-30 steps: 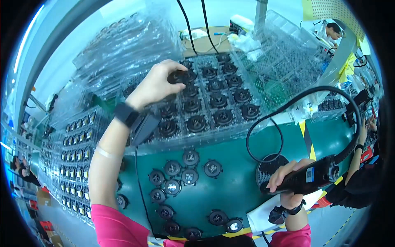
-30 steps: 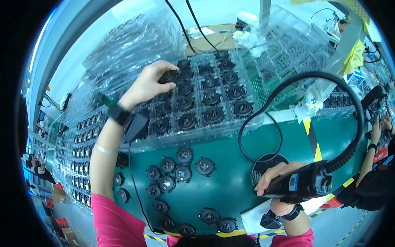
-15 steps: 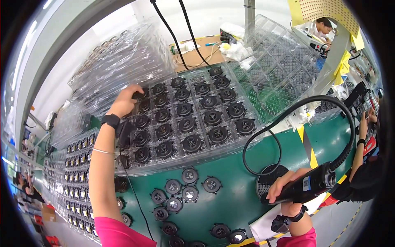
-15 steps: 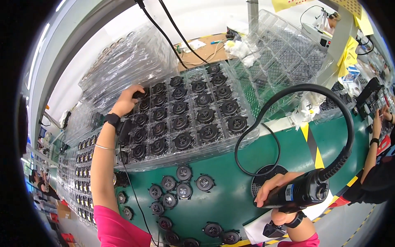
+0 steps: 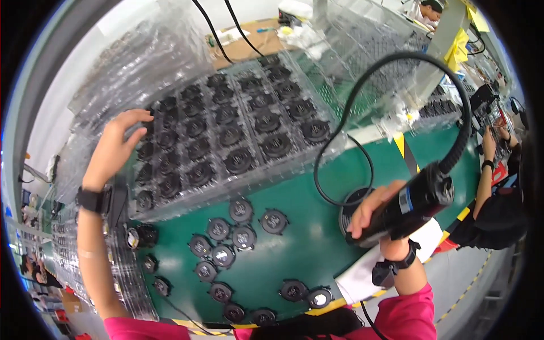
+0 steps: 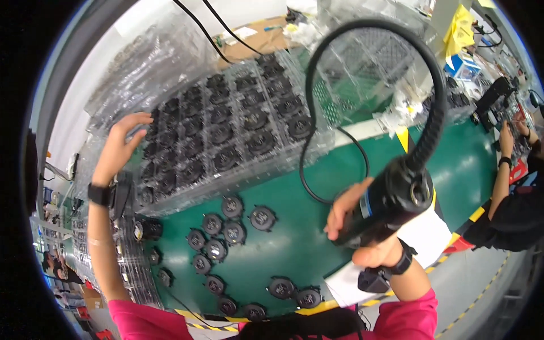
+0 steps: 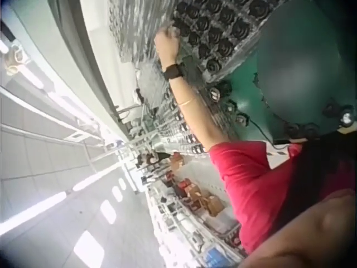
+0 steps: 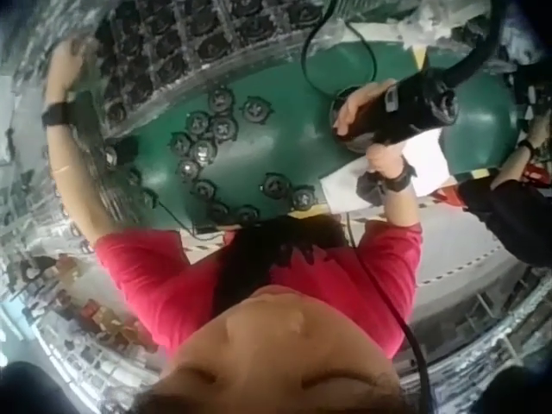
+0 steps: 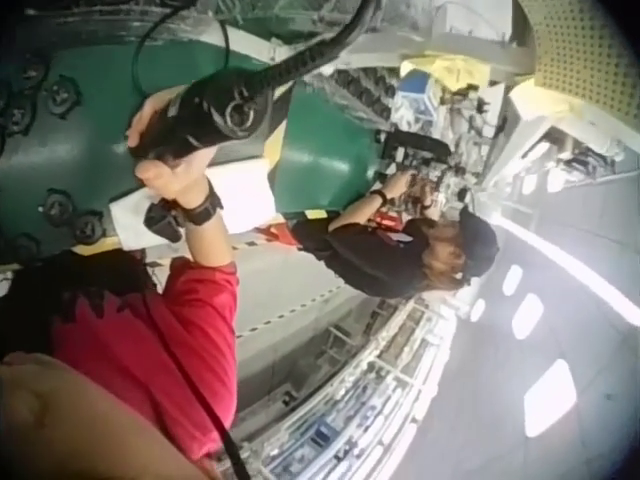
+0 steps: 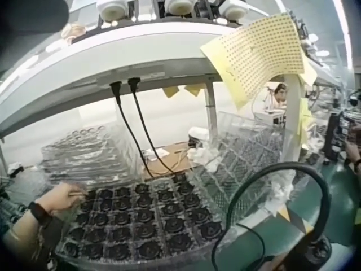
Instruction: The person picks up a watch from a tray, places it on the table, and uses a power screwdriver to drive screws into the back of the watch before repeating the process with another watch.
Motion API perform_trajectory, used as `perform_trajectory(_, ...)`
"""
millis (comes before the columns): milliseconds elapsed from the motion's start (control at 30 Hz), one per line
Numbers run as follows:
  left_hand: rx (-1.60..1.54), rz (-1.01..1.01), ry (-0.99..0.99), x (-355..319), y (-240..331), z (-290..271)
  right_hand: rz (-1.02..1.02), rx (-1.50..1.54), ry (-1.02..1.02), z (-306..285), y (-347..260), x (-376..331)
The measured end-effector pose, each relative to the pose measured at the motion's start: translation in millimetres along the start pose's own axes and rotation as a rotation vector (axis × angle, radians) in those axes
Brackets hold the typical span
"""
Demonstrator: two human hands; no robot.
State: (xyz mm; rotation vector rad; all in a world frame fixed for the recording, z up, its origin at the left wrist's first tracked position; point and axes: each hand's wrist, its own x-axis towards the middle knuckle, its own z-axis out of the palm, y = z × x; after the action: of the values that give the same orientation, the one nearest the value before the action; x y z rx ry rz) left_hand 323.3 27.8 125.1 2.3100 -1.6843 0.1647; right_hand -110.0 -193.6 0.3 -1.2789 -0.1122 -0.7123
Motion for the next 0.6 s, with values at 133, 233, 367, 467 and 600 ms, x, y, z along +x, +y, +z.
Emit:
perform_trajectory(133, -0.095, 0.337, -0.063, -75, 148, 13, -0.045, 0.073, -0.058, 0, 3, 3)
perform_trajectory(233, 0.047, 0.694, -0.378, -155, 212, 60, 0.0, 0.156, -0.003, 8, 1, 7)
perform_trajectory(367, -0.046, 0.693, -0.423, -225, 251, 120, -0.085, 0.129, -0.132, 11, 1, 11)
perform_trajectory(467, -0.019, 0.715, -0.332, -222, 268, 145, -0.116, -0.112, -0.051, 12, -1, 5)
perform_trajectory(600, 0.004, 0.634, -0.415, -191, 269, 142, -0.048, -0.156, 0.052, 18, -7, 5)
